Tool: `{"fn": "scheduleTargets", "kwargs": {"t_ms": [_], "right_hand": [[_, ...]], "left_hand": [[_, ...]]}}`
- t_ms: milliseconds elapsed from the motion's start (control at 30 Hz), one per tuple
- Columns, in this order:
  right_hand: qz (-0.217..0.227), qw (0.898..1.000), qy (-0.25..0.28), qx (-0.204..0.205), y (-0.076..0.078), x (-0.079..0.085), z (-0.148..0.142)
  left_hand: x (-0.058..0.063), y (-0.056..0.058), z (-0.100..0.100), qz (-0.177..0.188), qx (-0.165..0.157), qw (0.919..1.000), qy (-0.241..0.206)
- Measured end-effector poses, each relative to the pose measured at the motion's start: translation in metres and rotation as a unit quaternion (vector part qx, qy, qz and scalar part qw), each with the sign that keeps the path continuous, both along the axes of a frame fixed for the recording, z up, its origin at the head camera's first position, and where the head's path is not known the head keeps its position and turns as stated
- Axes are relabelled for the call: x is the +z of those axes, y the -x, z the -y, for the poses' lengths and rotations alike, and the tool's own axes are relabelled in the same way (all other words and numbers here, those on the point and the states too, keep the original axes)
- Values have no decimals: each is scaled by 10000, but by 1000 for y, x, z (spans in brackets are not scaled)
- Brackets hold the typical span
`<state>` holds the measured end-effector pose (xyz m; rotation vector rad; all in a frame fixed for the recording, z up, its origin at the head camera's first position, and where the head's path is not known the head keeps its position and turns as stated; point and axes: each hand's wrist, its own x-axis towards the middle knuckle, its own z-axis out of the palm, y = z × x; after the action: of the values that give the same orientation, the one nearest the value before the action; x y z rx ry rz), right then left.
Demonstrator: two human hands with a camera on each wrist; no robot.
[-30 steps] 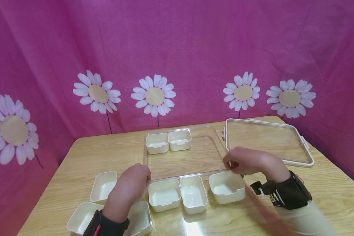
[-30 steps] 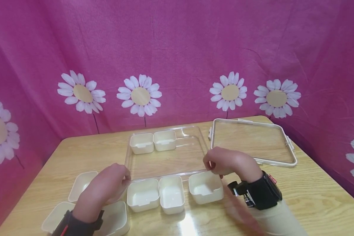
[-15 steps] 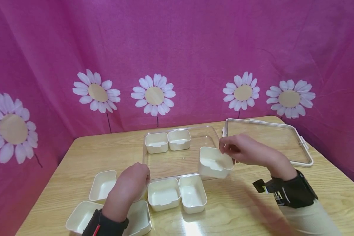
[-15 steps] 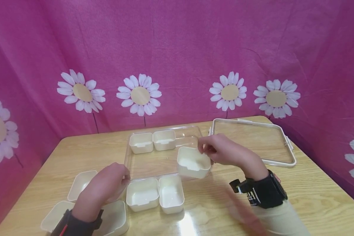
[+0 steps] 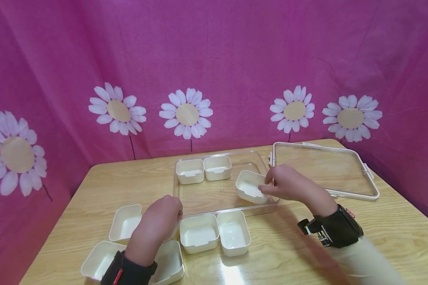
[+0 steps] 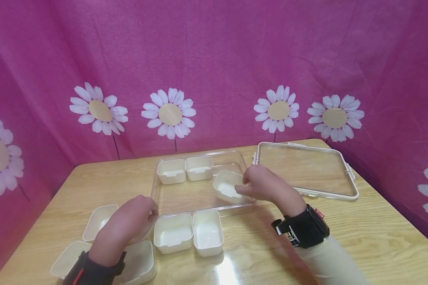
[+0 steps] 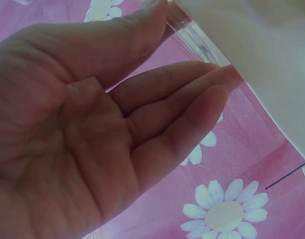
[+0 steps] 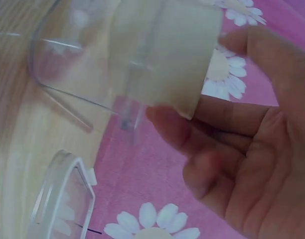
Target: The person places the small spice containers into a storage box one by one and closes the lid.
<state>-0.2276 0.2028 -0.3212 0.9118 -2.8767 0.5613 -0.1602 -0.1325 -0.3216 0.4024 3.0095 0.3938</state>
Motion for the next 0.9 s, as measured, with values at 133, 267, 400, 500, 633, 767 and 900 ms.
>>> {"fn": "scheduleTargets", "kwargs": {"t_ms": [133,267,400,500,633,767,900], "right_hand": [[9,9993,-368,-120,1,-5,3],[-52,9988,-471,-91,1,-10,4],[-17,9991,-423,-36,3,-14,3],[-121,9989,-445,35,5,-18,2],[-209,9986,-480,69,7,-21,2],[-57,9990,-444,45,6,-17,1],[24,9985,-494,246,2,-7,-3]], "left_hand": [[0,0,0,21,28,10000,-3],[1,0,0,51,55,10000,-27],[1,0,0,-9,26,10000,-29],[0,0,0,-37,17,10000,-14],[1,1,-1,38,56,10000,5],[1,1,-1,122,82,9999,16],[2,1,0,111,73,9999,37]]}}
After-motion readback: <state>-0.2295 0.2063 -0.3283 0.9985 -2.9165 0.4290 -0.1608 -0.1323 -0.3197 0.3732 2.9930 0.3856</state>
